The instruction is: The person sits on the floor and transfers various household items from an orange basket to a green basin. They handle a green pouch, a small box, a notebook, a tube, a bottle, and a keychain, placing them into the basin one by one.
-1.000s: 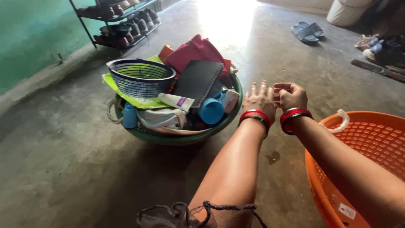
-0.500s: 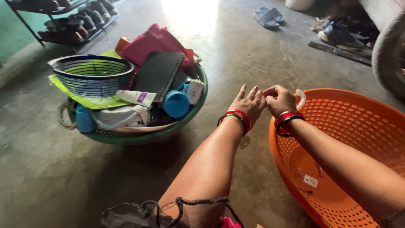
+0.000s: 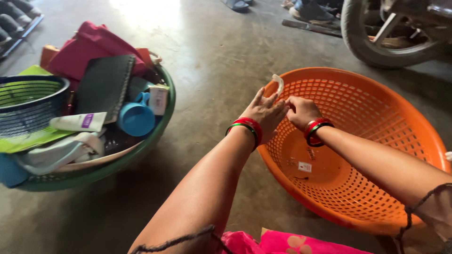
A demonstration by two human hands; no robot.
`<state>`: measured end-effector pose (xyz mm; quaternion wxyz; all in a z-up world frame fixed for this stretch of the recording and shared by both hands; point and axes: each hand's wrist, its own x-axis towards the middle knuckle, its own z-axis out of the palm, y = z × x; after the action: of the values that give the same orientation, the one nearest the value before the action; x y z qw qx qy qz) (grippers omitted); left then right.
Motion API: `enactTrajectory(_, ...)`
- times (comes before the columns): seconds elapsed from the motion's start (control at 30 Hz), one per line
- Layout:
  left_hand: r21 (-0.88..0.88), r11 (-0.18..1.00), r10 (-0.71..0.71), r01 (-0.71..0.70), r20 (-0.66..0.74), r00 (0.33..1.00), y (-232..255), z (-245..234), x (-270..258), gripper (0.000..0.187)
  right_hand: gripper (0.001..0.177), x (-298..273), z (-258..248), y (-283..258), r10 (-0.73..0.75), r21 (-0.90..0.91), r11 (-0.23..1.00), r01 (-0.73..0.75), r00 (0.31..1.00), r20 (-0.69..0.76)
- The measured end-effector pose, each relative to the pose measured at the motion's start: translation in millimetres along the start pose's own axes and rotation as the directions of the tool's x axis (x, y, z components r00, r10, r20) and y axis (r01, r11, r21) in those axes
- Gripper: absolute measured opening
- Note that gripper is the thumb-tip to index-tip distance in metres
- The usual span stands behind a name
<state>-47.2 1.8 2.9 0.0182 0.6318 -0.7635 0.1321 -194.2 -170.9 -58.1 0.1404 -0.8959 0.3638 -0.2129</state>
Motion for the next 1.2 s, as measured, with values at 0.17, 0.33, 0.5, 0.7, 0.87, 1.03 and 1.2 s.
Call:
enactTrajectory(0.17, -0.288, 0.944, 0.236, -0.159, 0.259, 0.937, 27, -14, 8, 0.107, 0.031, -13, 22, 98, 0.080, -0.101, 0.993, -0.053, 0.955, 0.284)
enactTrajectory(0.33, -0.369, 0.914, 0.332, -0.166, 0.449, 0.830, 26, -12, 5, 0.113, 0.057, -53, 51, 170, 0.232, -0.289, 0.956, -0.059, 0.756, 0.613)
enactTrajectory(0.5, -0.414, 0.895, 0.373, -0.166, 0.494, 0.785, 35, 2, 2, 0.119, 0.079, -100, 82, 198, 0.293, -0.319, 0.946, -0.057, 0.574, 0.765)
enactTrajectory(0.7, -0.415, 0.899, 0.370, -0.143, 0.541, 0.755, 34, 0, 6, 0.122, 0.114, -125, 124, 193, 0.244, -0.389, 0.914, 0.114, 0.610, 0.754)
enactTrajectory(0.87, -0.418, 0.900, 0.353, -0.124, 0.533, 0.769, 35, -2, 2, 0.118, 0.112, -112, 134, 164, 0.478, -0.556, 0.831, 0.011, 0.496, 0.725)
enactTrajectory(1.03, -0.401, 0.906, 0.335, -0.139, 0.474, 0.814, 34, -8, -5, 0.114, 0.111, -106, 130, 144, 0.541, -0.599, 0.798, -0.066, 0.515, 0.665)
enactTrajectory(1.2, -0.359, 0.930, 0.267, -0.080, 0.507, 0.820, 31, -23, -12, 0.114, 0.103, -118, 142, 147, 0.462, -0.555, 0.831, -0.042, 0.609, 0.645)
